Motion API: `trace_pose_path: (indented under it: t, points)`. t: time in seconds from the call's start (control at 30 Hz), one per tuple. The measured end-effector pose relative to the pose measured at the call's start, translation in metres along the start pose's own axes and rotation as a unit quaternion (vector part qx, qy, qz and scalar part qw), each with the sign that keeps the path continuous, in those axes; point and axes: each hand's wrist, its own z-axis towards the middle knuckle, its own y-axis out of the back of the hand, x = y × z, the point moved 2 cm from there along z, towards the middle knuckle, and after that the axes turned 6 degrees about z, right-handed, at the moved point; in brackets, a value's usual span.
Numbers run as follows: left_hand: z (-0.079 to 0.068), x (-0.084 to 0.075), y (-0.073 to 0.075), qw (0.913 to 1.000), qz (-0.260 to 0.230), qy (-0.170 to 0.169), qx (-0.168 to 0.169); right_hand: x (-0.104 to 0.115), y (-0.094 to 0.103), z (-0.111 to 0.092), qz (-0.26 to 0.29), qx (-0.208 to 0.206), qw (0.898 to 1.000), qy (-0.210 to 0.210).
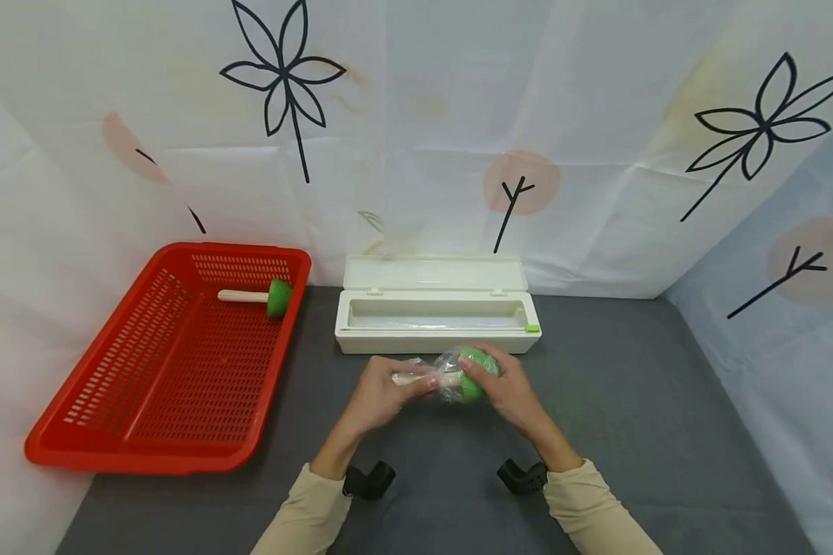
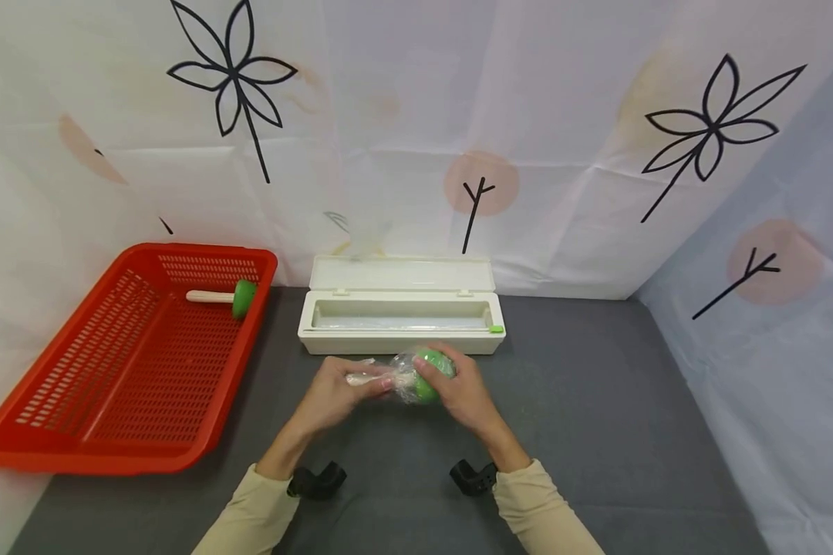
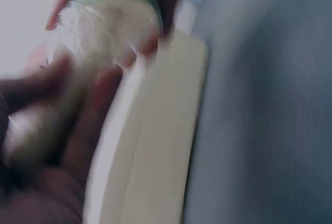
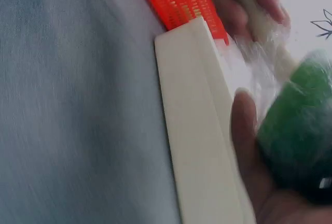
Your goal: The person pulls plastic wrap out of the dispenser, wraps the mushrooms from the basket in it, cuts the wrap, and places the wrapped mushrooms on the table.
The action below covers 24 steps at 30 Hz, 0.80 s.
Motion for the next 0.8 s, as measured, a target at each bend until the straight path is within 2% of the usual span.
trace_pose_path:
  t: [0.07,0.13,0.17,0.23,0.27,0.33,0.37,0.43,0.53,0.57,0.6,0.63,0.73,0.8]
  points:
    - [0.0,-0.002,-0.001,0.9985,0.025,-0.048,0.009,-0.001,0.0,0.001,0.013,-0.013,1.0,-0.02]
    - [-0.001,-0.004,-0.001,0.9927,0.066,-0.101,-0.005,-0.001,0.001,0.002,0.034,-0.014,0.999,-0.038]
    - [-0.001,-0.004,-0.001,0.9916,0.066,-0.111,-0.006,-0.001,0.002,0.002,0.041,-0.004,0.998,-0.036]
    - [0.0,-0.003,-0.002,0.9956,0.025,-0.09,-0.004,0.0,0.003,0.001,0.035,0.025,0.999,-0.012]
    - [0.0,-0.003,-0.002,0.9977,-0.01,-0.067,0.0,0.001,0.004,0.001,0.023,0.035,0.999,0.009]
    - [0.001,-0.002,-0.001,0.9965,-0.081,-0.018,0.007,0.001,0.006,0.0,0.005,0.046,0.998,0.043]
    - [0.001,-0.002,0.0,0.9956,-0.093,-0.008,0.01,0.001,0.007,0.0,-0.007,0.046,0.997,0.055]
    - [0.001,-0.003,0.001,0.9966,-0.074,-0.034,0.013,0.0,0.008,0.0,-0.017,0.033,0.998,0.056]
    - [-0.001,-0.005,0.002,0.9938,0.002,-0.111,-0.002,-0.001,0.01,0.0,-0.025,0.023,0.999,0.04]
    - [-0.001,-0.005,0.002,0.992,0.017,-0.125,-0.008,-0.001,0.01,0.0,-0.024,0.029,0.998,0.042]
    - [0.0,-0.005,0.003,0.9921,0.013,-0.125,-0.011,-0.001,0.011,-0.001,-0.021,0.04,0.998,0.051]
    - [0.0,-0.004,0.003,0.994,0.001,-0.109,-0.014,-0.001,0.011,-0.001,-0.015,0.054,0.997,0.061]
    - [0.003,-0.001,0.004,0.9979,-0.06,-0.025,-0.007,0.0,0.013,-0.003,0.001,0.085,0.993,0.086]
    - [0.003,0.0,0.006,0.9974,-0.072,0.007,0.008,0.001,0.014,-0.003,0.003,0.081,0.993,0.089]
